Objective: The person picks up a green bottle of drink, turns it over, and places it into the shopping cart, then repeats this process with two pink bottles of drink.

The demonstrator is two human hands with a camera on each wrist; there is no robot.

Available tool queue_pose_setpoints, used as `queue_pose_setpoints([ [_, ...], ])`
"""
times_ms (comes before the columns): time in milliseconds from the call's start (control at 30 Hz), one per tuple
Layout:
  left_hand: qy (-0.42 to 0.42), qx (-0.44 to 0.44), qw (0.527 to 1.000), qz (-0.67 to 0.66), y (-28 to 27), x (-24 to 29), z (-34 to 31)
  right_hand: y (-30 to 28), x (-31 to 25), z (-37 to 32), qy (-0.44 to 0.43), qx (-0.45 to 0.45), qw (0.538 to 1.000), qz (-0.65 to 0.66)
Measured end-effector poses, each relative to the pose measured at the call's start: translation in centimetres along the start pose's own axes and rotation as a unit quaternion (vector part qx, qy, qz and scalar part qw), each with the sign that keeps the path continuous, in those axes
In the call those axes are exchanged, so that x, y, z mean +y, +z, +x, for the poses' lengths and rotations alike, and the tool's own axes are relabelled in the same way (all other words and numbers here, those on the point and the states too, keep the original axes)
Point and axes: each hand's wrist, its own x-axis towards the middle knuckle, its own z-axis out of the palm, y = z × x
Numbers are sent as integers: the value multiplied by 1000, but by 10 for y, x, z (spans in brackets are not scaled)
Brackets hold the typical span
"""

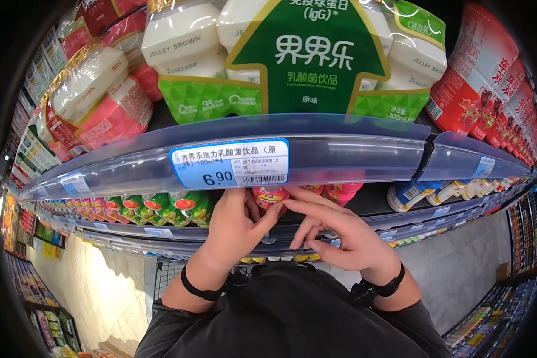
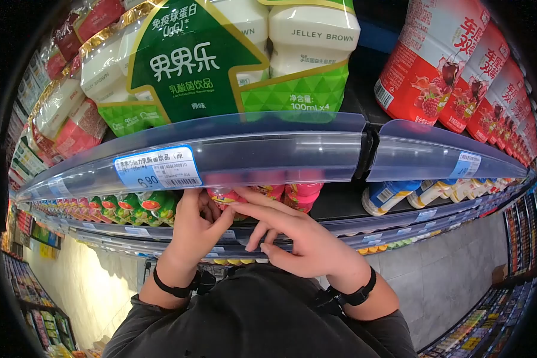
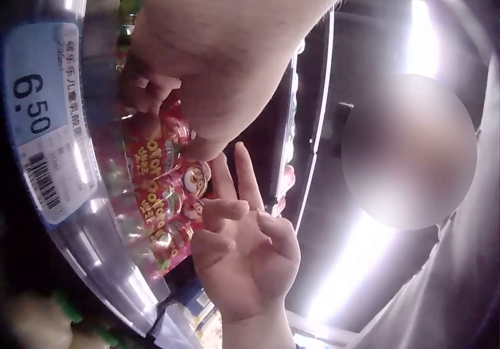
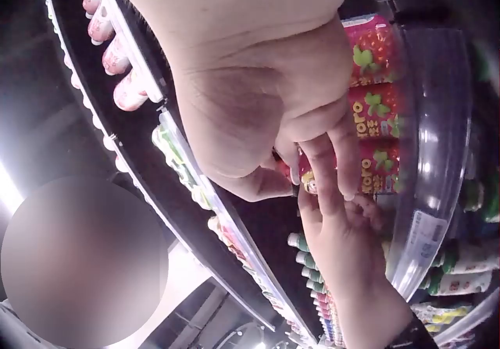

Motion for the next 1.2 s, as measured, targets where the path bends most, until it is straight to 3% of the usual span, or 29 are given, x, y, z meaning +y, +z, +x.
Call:
queue_pose_setpoints([
  [100,-44,8,998,-40,1,8,-9,-3,2,-5,-11,-16,1000,16],
  [167,31,48,998,-20,4,8,-17,-4,4,-9,-17,-24,999,39],
  [233,30,44,998,36,-1,22,-22,-7,7,-16,-24,-47,998,36],
  [300,173,80,977,99,-2,33,-25,-8,6,-22,-33,-71,996,35],
  [367,178,102,971,122,1,43,-35,-8,2,-29,-64,-89,993,53],
  [467,254,130,944,168,6,59,-53,-8,-1,-45,-82,-90,989,84],
  [500,250,136,942,175,9,67,-60,-7,-2,-50,-85,-100,988,87],
  [600,143,106,971,160,21,88,-90,-1,6,-67,27,-66,984,162],
  [633,135,116,970,167,27,91,-102,0,17,-75,27,-80,983,165],
  [700,62,102,991,63,43,93,-125,3,42,-91,129,-142,975,112],
  [767,60,114,987,99,52,103,-149,13,55,-105,124,-180,971,94],
  [833,-21,90,991,94,61,118,-172,23,65,-122,162,-232,952,119],
  [967,-32,126,983,129,78,138,-218,46,89,-155,163,-298,931,131],
  [1100,-126,139,974,129,88,152,-269,79,94,-178,173,-330,909,189],
  [1200,-118,152,968,159,87,165,-295,103,89,-185,179,-346,898,205],
])
